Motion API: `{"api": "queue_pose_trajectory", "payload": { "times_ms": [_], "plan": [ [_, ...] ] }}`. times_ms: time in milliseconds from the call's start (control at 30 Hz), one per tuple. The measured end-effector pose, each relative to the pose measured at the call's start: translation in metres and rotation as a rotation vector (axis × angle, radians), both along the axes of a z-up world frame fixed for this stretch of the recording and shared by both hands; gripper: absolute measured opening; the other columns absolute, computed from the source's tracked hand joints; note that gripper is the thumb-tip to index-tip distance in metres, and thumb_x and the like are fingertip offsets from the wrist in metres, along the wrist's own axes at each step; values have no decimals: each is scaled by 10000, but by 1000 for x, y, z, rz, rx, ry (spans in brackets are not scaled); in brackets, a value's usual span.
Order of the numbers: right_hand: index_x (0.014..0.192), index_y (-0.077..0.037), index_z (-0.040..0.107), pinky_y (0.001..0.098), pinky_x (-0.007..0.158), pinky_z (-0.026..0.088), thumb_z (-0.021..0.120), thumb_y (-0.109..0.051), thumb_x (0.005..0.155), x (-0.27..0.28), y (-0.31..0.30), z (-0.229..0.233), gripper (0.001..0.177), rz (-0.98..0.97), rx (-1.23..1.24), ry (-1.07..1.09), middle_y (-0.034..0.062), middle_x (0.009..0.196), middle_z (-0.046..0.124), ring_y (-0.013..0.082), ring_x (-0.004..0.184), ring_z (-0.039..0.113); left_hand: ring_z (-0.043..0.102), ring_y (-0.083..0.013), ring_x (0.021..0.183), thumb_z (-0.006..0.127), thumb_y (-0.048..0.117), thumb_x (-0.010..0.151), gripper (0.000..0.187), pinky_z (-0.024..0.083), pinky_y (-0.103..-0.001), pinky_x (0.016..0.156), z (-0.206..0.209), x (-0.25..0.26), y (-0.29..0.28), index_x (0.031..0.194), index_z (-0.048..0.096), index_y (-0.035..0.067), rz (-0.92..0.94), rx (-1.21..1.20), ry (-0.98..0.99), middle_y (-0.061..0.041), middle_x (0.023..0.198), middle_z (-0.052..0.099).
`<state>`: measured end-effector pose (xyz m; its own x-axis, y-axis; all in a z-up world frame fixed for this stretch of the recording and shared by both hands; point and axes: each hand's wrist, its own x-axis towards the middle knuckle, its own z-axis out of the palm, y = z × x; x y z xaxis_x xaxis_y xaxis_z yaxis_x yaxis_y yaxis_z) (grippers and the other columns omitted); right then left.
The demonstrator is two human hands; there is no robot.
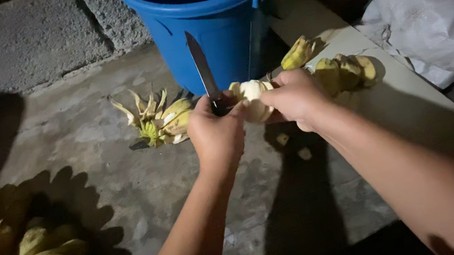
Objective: The person repeatedly cuts bananas from a bunch, trims the ends, and peels them one by one. The peeled bananas are placed into a blue bucket while the peels are discarded on the table.
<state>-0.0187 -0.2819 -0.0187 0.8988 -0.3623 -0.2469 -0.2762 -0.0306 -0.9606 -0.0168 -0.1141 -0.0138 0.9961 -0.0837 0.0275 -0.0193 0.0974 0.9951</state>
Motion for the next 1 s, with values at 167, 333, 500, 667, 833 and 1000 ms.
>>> {"api": "queue_pose_trajectory", "payload": {
  "times_ms": [167,333,500,667,833,1000],
  "plan": [
    [1109,-15,696,352,733,606,665,-138,885,-3,-2,9,257,62,-125,110,119,1050,752,192,904,740,515,-95,488,900,140,747,281,415,-286,432,-2,3,1,847,672,11,-9,115,16,-21,642,618],
    [1094,17,706,384,737,666,609,-128,900,-3,8,12,261,71,-132,54,123,1011,747,213,861,762,593,-83,616,931,168,711,356,495,-267,547,-4,5,-3,918,692,3,-44,112,-78,-28,744,692],
    [1072,40,725,382,715,675,632,-30,872,-1,8,19,231,105,-137,12,135,963,746,216,811,759,680,-110,712,946,187,672,451,560,-268,641,3,7,0,980,674,1,-81,178,-42,-66,836,746],
    [1090,4,737,347,722,675,660,-48,882,0,9,23,228,161,-154,115,114,959,766,188,798,773,618,-101,586,902,171,699,418,495,-278,512,7,6,6,1030,702,14,-148,182,46,-53,769,722],
    [1110,14,735,369,721,663,669,-54,887,0,5,20,243,156,-99,151,122,990,756,201,809,753,574,-62,541,877,157,727,379,449,-241,460,2,8,6,1039,718,12,-218,55,35,-24,745,707],
    [1146,-8,714,374,739,667,654,-35,879,0,-3,15,275,98,-111,186,114,1033,744,212,862,751,532,-96,496,862,189,744,347,367,-286,409,-4,12,6,1025,726,40,-277,86,200,-39,705,664]
  ]
}}
